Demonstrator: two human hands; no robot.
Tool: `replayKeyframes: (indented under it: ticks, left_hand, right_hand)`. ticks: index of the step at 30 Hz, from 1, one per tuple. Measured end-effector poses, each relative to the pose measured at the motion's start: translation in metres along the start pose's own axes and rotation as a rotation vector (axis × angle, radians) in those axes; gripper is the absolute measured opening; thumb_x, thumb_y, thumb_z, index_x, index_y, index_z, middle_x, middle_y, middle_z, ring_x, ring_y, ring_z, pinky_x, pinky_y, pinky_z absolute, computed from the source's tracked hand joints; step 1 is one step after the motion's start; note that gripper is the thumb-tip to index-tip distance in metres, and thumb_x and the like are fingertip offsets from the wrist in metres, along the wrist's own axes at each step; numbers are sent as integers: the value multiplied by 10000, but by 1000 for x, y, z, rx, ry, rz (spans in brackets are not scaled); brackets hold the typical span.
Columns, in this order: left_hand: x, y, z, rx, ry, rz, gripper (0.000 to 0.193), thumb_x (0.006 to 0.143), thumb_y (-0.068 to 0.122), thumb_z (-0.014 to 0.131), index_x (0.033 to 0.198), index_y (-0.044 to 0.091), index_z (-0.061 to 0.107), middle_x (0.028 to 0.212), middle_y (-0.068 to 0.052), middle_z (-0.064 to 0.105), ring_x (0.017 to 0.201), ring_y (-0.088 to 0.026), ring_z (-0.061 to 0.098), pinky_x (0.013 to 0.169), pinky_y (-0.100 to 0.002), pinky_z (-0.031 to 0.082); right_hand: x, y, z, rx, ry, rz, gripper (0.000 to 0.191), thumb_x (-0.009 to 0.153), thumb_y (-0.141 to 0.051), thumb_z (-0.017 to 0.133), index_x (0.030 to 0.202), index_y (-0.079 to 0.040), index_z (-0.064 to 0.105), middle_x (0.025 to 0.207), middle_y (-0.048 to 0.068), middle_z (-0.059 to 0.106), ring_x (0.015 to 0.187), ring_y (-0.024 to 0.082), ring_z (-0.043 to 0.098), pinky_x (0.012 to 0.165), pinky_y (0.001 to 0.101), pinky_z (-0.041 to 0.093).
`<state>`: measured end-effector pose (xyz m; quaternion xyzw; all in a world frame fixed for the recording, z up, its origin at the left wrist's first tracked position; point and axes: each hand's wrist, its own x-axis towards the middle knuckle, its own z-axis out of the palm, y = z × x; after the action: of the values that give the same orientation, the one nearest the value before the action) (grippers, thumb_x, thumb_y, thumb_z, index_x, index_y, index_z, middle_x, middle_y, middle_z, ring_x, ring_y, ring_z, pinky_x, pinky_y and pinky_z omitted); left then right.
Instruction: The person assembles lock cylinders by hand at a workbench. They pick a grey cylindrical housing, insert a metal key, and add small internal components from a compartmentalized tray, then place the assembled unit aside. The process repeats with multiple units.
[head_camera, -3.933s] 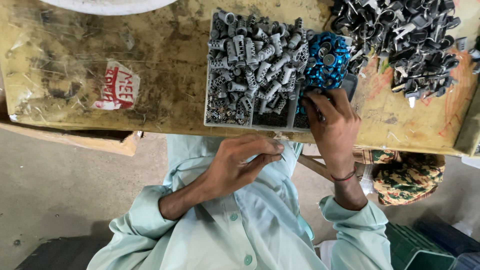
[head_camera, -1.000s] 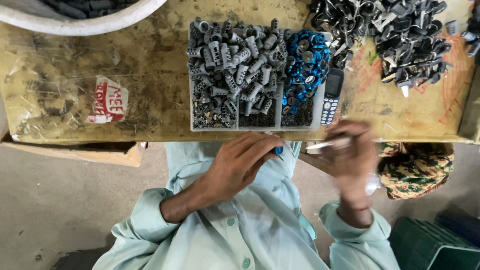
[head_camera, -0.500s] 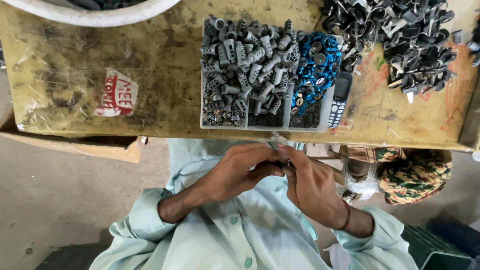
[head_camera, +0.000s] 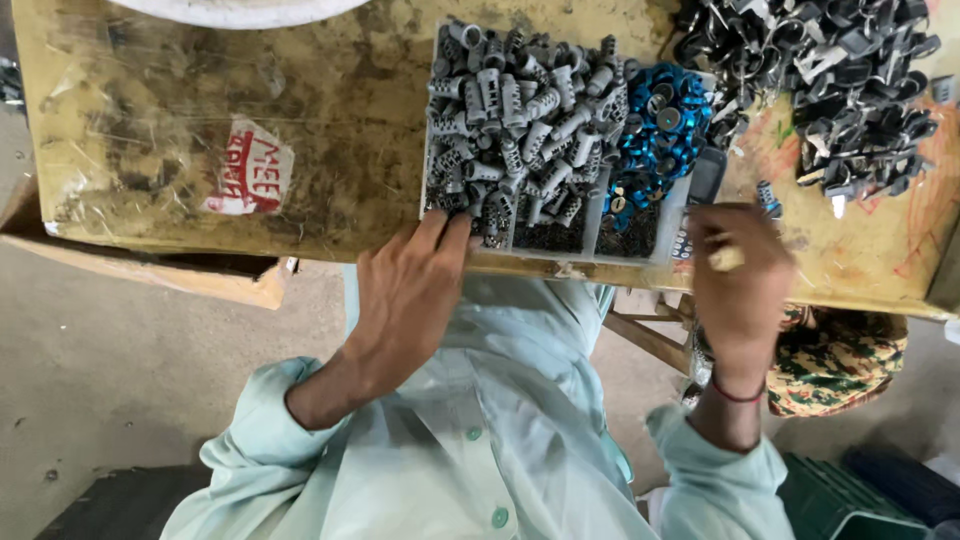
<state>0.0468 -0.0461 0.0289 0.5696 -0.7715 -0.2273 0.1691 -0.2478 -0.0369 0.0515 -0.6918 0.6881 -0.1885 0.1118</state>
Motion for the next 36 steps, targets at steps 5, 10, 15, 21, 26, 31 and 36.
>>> replayKeyframes:
  ticks: [5, 10, 15, 21, 26, 31, 36]
  left_hand:
    - [11, -2, -6, 73, -123, 90, 148, 798, 24, 627, 941, 62, 628, 940, -108, 666, 834, -335, 700, 627, -490, 538]
    - [14, -2, -5, 78, -124, 110, 200, 748, -16, 625, 940, 33, 601, 935, -143, 658, 809, -340, 703, 610, -480, 542]
    - [12, -6, -7, 34, -88, 153, 260, 735, -24, 636, 991, 7, 600, 939, -151, 663, 789, -342, 699, 591, -466, 533]
    - [21, -5, -14, 148, -202, 198, 307, 683, -34, 621, 985, 12, 598, 902, -153, 660, 803, -338, 708, 583, -458, 531]
    - [12, -14, -23, 3, -151, 154, 234, 782, -47, 630, 1008, -2, 589, 926, -155, 649, 801, -362, 695, 586, -477, 528]
    - [1, -17, -17, -99, 4, 164, 306, 808, -48, 634, 1103, 31, 599, 1047, -163, 639, 810, -351, 688, 613, -470, 542]
    - [-1, -17, -8, -214, 53, 108, 197, 953, 11, 664, 1119, 11, 559, 1064, -162, 631, 838, -365, 678, 666, -465, 542]
  right_hand:
    - [18, -42, 16, -146, -299, -274, 137, 920, -201, 743, 976, -83, 701, 896, 99, 640, 850, 290, 642, 691, 438, 490]
    - [29, -59, 13, -255, -320, -456, 144, 892, -160, 677, 972, -50, 632, 895, 101, 581, 848, 298, 626, 661, 438, 474]
    - [28, -61, 13, -285, -329, -436, 162, 936, -158, 666, 982, -24, 587, 894, 123, 558, 813, 312, 615, 628, 451, 466]
    - [20, -57, 25, -26, -283, -202, 93, 993, -111, 657, 1031, -48, 599, 957, 157, 569, 726, 398, 585, 590, 508, 447]
    - [12, -51, 27, 154, -204, -176, 83, 1001, -51, 659, 1060, -32, 605, 986, 154, 592, 814, 393, 614, 652, 489, 457]
    - [9, -48, 31, 209, -199, -108, 73, 994, -50, 673, 1045, -20, 631, 977, 156, 606, 796, 380, 618, 659, 473, 467]
    - [6, -45, 34, 235, -198, -104, 81, 987, -39, 681, 1038, -8, 626, 984, 155, 616, 802, 372, 626, 668, 451, 471]
